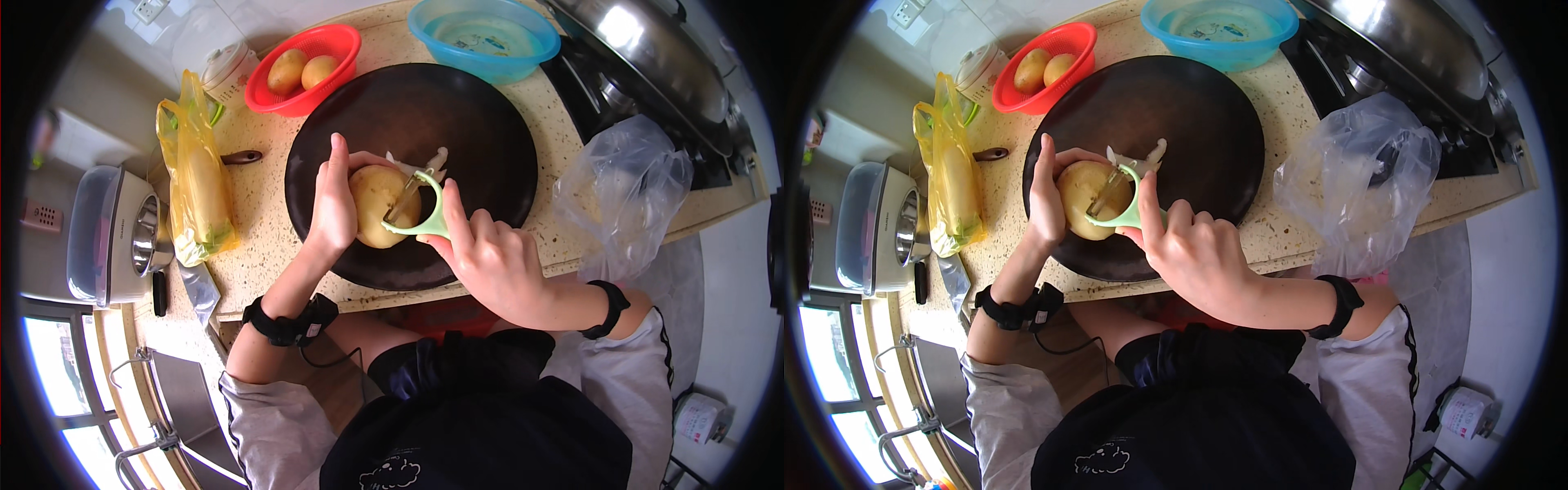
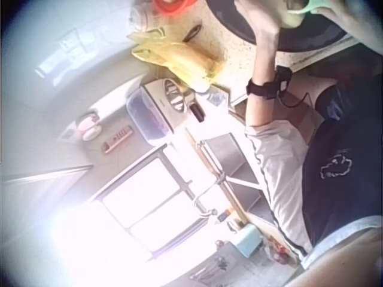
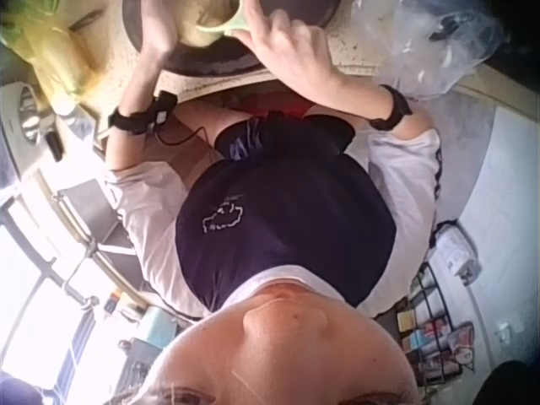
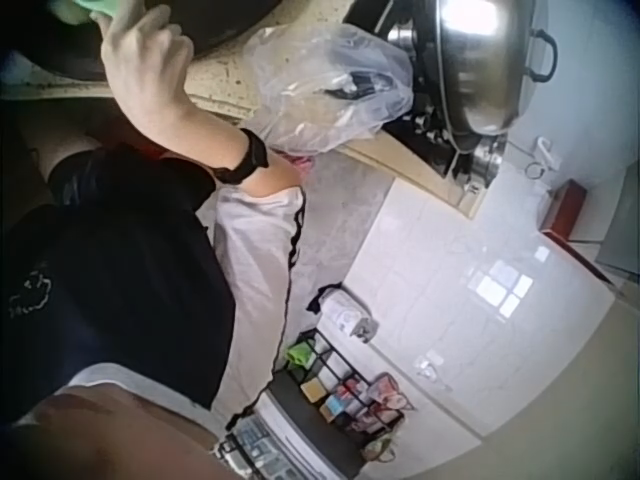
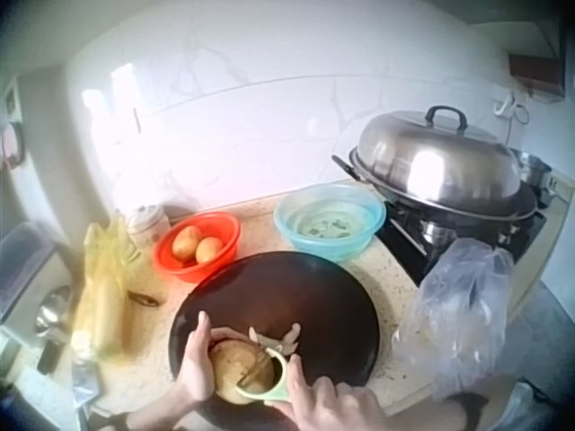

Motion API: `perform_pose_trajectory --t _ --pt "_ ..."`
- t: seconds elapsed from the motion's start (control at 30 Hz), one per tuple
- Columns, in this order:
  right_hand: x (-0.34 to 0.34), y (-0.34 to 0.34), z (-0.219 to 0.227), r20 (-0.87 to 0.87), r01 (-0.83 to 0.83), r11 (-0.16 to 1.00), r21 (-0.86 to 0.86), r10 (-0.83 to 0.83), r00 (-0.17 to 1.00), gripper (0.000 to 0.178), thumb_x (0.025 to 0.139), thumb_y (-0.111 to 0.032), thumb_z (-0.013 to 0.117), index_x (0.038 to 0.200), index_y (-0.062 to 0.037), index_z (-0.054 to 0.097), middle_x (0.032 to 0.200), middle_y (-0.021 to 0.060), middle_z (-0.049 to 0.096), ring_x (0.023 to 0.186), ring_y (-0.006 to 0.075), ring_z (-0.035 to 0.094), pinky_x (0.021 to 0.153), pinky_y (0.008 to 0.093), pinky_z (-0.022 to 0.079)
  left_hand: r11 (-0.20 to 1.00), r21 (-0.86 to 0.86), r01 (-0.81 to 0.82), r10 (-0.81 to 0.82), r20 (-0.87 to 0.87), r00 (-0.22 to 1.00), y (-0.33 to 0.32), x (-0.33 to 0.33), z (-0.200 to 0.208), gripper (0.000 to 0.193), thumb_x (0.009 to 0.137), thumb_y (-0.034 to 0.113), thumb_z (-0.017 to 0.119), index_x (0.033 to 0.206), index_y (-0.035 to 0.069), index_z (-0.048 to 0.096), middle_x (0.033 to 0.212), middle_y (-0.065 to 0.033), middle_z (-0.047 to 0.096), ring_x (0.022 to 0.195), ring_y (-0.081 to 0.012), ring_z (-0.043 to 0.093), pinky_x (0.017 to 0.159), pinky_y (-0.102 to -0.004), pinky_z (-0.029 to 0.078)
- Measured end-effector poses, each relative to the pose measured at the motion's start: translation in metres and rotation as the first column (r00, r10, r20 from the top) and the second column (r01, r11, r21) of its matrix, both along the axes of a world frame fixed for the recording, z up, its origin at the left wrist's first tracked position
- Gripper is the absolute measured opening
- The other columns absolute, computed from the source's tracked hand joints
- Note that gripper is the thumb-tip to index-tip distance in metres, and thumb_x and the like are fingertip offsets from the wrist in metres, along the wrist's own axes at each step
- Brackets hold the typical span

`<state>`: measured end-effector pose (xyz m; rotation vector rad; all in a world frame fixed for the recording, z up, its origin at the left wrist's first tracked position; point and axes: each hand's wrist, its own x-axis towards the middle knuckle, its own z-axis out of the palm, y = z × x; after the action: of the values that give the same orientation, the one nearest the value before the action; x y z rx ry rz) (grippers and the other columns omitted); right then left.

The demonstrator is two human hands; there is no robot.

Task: Peel potatoes in a kitchen.

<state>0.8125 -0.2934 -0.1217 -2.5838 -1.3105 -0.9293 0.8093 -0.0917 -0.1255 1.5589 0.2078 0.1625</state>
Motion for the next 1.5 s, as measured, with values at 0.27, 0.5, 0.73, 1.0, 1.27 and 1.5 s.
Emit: perform_pose_trajectory --t 0.27,0.5,0.73,1.0,1.27,1.5 --pt "-0.005 -0.012 -0.029 -0.253 -0.015 0.997 -0.071 -0.003 0.967 0.054 0.08 -0.042 0.06 0.115 -0.0019 0.054 0.051 0.0011 0.043 0.035 0.0125 0.046 0.033 0.0259 0.038 0.997 -0.07 0.041 -0.044 -0.029 0.999 0.005 0.0 0.0 0.073 0.093 0.053 0.015 0.085 -0.004 0.06 0.08 -0.0139 0.063 0.077 -0.0199 0.061 0.077 -0.0291 0.048" --pt "0.019 -0.031 0.013 -0.496 0.034 0.991 0.127 0.034 0.868 0.031 0.078 -0.029 0.067 0.084 -0.0009 0.055 0.06 0.0132 0.056 0.048 0.0282 0.057 0.043 0.0351 0.044 0.977 -0.202 -0.069 0.059 -0.054 0.997 0.004 -0.005 -0.004 0.072 0.093 0.053 0.015 0.085 -0.003 0.059 0.081 -0.014 0.063 0.077 -0.0203 0.061 0.076 -0.0296 0.048" --pt "0.041 0.014 0.012 -0.636 -0.025 0.714 0.7 0.639 0.432 0.04 0.066 -0.018 0.079 0.081 0.0012 0.047 0.07 0.0138 0.049 0.064 0.027 0.048 0.061 0.0348 0.041 0.988 -0.137 -0.068 0.067 -0.013 0.998 -0.004 -0.009 0.001 0.071 0.094 0.05 0.014 0.084 -0.004 0.059 0.079 -0.014 0.063 0.075 -0.0193 0.061 0.075 -0.0295 0.048" --pt "0.037 0.031 -0.005 -0.661 0.07 0.684 0.726 0.667 0.345 0.033 0.067 -0.011 0.076 0.088 -0.0009 0.052 0.072 0.0067 0.052 0.065 0.0162 0.05 0.062 0.0294 0.043 0.992 -0.032 -0.125 0.127 0.054 0.99 -0.005 -0.009 -0.001 0.071 0.095 0.046 0.014 0.08 -0.005 0.06 0.076 -0.0128 0.063 0.073 -0.0177 0.059 0.075 -0.0279 0.045" --pt "0.034 0.033 -0.004 -0.678 0.131 0.677 0.724 0.665 0.314 0.027 0.07 -0.007 0.073 0.088 -0.0005 0.054 0.075 0.0067 0.056 0.067 0.015 0.054 0.064 0.028 0.044 0.988 -0.035 -0.148 0.15 0.061 0.987 -0.006 -0.01 -0.001 0.07 0.095 0.045 0.014 0.08 -0.005 0.06 0.076 -0.0127 0.064 0.073 -0.0177 0.059 0.074 -0.0281 0.046" --pt "0.031 0.031 0.001 -0.678 0.115 0.685 0.72 0.657 0.329 0.022 0.073 -0.006 0.071 0.086 0.0003 0.054 0.076 0.0075 0.058 0.07 0.0142 0.056 0.066 0.028 0.044 0.986 -0.022 -0.163 0.164 0.061 0.985 -0.006 -0.01 -0.001 0.069 0.095 0.044 0.015 0.081 -0.005 0.06 0.076 -0.0128 0.064 0.073 -0.0176 0.06 0.074 -0.0282 0.046"
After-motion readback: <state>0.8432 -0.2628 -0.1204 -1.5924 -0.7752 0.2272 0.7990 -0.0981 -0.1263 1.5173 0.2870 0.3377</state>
